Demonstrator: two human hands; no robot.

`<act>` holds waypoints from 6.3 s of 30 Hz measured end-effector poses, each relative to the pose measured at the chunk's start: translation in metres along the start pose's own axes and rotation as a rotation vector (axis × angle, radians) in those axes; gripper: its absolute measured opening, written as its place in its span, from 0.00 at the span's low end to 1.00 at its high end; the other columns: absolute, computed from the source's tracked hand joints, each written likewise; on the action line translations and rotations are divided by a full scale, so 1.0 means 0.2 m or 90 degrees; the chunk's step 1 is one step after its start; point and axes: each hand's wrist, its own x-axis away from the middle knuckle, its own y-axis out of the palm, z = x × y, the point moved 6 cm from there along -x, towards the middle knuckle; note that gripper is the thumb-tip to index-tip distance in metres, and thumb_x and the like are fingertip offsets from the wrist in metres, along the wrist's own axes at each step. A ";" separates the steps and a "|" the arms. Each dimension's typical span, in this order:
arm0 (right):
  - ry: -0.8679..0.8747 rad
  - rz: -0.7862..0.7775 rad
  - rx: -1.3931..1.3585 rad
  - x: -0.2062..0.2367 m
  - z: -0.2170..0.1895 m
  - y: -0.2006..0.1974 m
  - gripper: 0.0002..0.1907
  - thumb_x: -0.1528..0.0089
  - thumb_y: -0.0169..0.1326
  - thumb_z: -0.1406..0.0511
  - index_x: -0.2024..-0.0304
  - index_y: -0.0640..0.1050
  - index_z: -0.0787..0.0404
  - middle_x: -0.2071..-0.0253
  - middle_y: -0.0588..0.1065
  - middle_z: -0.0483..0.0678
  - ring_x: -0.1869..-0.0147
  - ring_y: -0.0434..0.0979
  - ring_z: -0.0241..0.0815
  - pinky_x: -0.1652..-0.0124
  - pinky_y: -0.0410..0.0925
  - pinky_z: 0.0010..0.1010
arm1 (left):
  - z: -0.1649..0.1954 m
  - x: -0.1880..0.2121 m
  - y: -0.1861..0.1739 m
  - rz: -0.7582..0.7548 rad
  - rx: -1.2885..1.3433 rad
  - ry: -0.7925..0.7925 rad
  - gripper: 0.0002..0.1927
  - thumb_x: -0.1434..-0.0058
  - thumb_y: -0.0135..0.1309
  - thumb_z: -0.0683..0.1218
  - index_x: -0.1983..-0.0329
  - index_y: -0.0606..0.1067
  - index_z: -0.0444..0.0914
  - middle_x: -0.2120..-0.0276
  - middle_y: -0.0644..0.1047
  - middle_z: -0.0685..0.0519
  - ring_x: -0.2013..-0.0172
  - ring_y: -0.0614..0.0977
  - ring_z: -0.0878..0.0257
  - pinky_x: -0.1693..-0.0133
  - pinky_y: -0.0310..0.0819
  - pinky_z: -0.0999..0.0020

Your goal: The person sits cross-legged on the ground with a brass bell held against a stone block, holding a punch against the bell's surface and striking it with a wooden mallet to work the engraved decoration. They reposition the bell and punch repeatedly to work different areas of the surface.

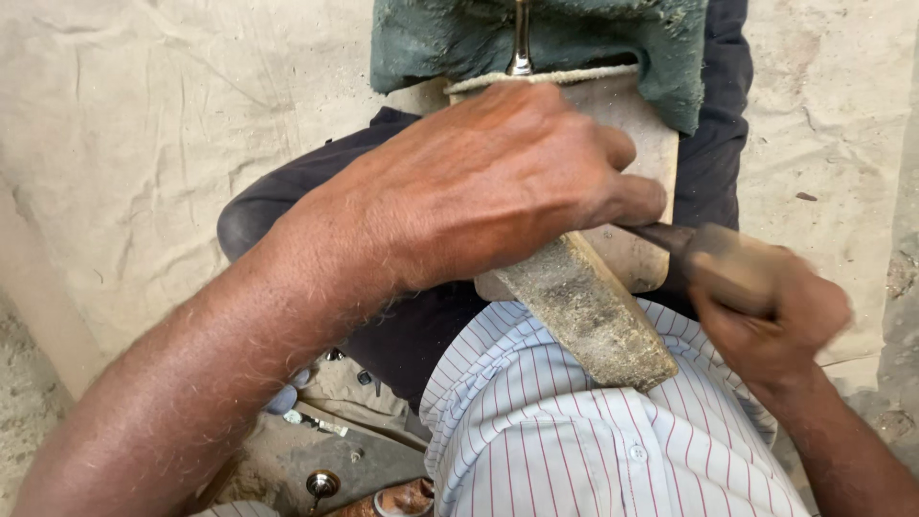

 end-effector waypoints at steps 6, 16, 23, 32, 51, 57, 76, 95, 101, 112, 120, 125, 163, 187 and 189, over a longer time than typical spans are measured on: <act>0.104 -0.026 -0.071 -0.01 -0.04 -0.03 0.11 0.31 0.65 0.74 0.58 0.73 0.69 0.63 0.77 0.51 0.62 0.80 0.38 0.62 0.75 0.25 | -0.02 0.14 -0.09 0.187 0.064 -0.078 0.15 0.33 0.60 0.41 0.44 0.77 0.42 0.62 0.81 0.51 0.65 0.84 0.60 0.67 0.82 0.65; 0.267 -0.235 -0.009 -0.30 0.03 -0.18 0.13 0.32 0.61 0.68 0.53 0.70 0.65 0.73 0.75 0.51 0.68 0.81 0.40 0.67 0.76 0.32 | -0.08 0.30 0.15 0.395 0.121 -0.310 0.21 0.29 0.66 0.45 0.37 0.72 0.40 0.49 0.81 0.50 0.56 0.87 0.66 0.55 0.90 0.74; 0.110 -0.323 0.261 -0.52 0.20 -0.20 0.16 0.32 0.61 0.65 0.51 0.71 0.69 0.74 0.72 0.56 0.74 0.77 0.45 0.66 0.74 0.34 | -0.04 0.29 0.16 0.409 0.070 -0.335 0.22 0.31 0.66 0.45 0.37 0.73 0.39 0.55 0.81 0.50 0.57 0.87 0.63 0.56 0.89 0.69; -0.038 -0.381 0.302 -0.76 0.25 -0.13 0.18 0.36 0.64 0.63 0.51 0.73 0.67 0.72 0.74 0.55 0.74 0.78 0.43 0.67 0.74 0.32 | -0.05 0.31 0.16 0.459 0.079 -0.347 0.18 0.32 0.67 0.42 0.42 0.75 0.38 0.58 0.81 0.52 0.58 0.87 0.68 0.57 0.90 0.75; 0.078 -0.418 0.369 -0.73 -0.21 -0.15 0.20 0.44 0.70 0.62 0.57 0.77 0.65 0.73 0.76 0.54 0.77 0.80 0.44 0.73 0.74 0.32 | 0.02 0.24 0.10 0.415 0.038 -0.345 0.17 0.34 0.66 0.41 0.43 0.76 0.39 0.58 0.80 0.50 0.61 0.87 0.59 0.60 0.85 0.66; 0.068 -0.375 0.163 -0.65 -0.28 -0.20 0.17 0.47 0.69 0.59 0.61 0.81 0.60 0.73 0.79 0.47 0.77 0.79 0.33 0.76 0.76 0.29 | 0.00 0.11 0.03 0.275 0.040 -0.354 0.20 0.41 0.64 0.43 0.45 0.77 0.41 0.63 0.80 0.47 0.66 0.85 0.47 0.66 0.80 0.55; 0.662 -0.154 -0.255 0.14 0.60 0.09 0.11 0.42 0.65 0.71 0.60 0.77 0.67 0.75 0.75 0.51 0.75 0.74 0.41 0.78 0.66 0.32 | -0.14 0.47 0.04 0.553 0.437 -0.437 0.17 0.32 0.63 0.36 0.42 0.74 0.29 0.59 0.80 0.50 0.59 0.82 0.70 0.56 0.84 0.77; 0.333 -0.253 -0.040 -0.36 0.13 -0.06 0.09 0.38 0.64 0.76 0.60 0.75 0.68 0.72 0.74 0.55 0.80 0.78 0.47 0.82 0.69 0.40 | -0.20 0.06 -0.05 0.191 0.087 -0.354 0.25 0.40 0.70 0.43 0.40 0.77 0.44 0.69 0.81 0.51 0.69 0.85 0.65 0.67 0.82 0.64; 0.155 -0.217 0.189 -0.44 0.18 -0.03 0.05 0.36 0.61 0.75 0.59 0.77 0.67 0.68 0.77 0.52 0.70 0.80 0.43 0.71 0.73 0.33 | -0.18 0.03 -0.06 0.156 0.034 -0.266 0.24 0.37 0.68 0.43 0.38 0.74 0.41 0.62 0.82 0.48 0.61 0.86 0.55 0.61 0.80 0.57; 0.251 -0.242 0.002 -0.52 0.26 -0.05 0.16 0.35 0.58 0.71 0.46 0.71 0.60 0.68 0.72 0.43 0.67 0.74 0.35 0.62 0.71 0.28 | -0.19 0.05 -0.07 0.165 0.103 -0.299 0.23 0.37 0.67 0.42 0.41 0.74 0.42 0.64 0.82 0.50 0.63 0.86 0.58 0.61 0.81 0.60; 0.099 -0.258 0.123 -0.55 0.28 -0.08 0.23 0.36 0.56 0.71 0.39 0.69 0.59 0.63 0.73 0.43 0.63 0.77 0.31 0.59 0.72 0.23 | -0.16 0.06 -0.06 0.186 0.055 -0.256 0.23 0.37 0.67 0.42 0.40 0.74 0.42 0.60 0.82 0.49 0.60 0.86 0.55 0.59 0.81 0.57; 0.017 -0.284 0.201 -0.58 0.34 -0.09 0.20 0.34 0.55 0.72 0.40 0.69 0.62 0.61 0.74 0.48 0.62 0.79 0.34 0.58 0.73 0.24 | -0.15 0.06 -0.05 0.216 0.052 -0.262 0.22 0.36 0.68 0.42 0.41 0.74 0.42 0.56 0.83 0.48 0.58 0.87 0.54 0.58 0.82 0.58; -0.168 -0.321 0.233 -0.85 -0.04 -0.05 0.18 0.34 0.49 0.75 0.41 0.72 0.70 0.58 0.76 0.57 0.58 0.80 0.43 0.56 0.74 0.28 | -0.09 0.25 0.09 0.433 0.086 -0.384 0.22 0.33 0.68 0.43 0.38 0.75 0.40 0.59 0.81 0.53 0.62 0.86 0.72 0.60 0.89 0.76; -0.263 -0.279 0.140 -0.89 -0.38 -0.03 0.22 0.35 0.52 0.83 0.37 0.71 0.74 0.53 0.76 0.61 0.51 0.81 0.50 0.51 0.74 0.32 | -0.02 0.30 0.16 0.547 0.101 -0.428 0.19 0.30 0.67 0.40 0.39 0.75 0.36 0.60 0.81 0.52 0.62 0.86 0.72 0.63 0.89 0.80; -0.271 -0.273 0.135 -0.89 -0.41 -0.02 0.23 0.35 0.52 0.83 0.37 0.71 0.74 0.52 0.76 0.62 0.51 0.81 0.50 0.51 0.73 0.33 | -0.01 0.30 0.16 0.549 0.084 -0.421 0.19 0.31 0.67 0.40 0.40 0.75 0.34 0.61 0.81 0.51 0.62 0.86 0.71 0.63 0.88 0.80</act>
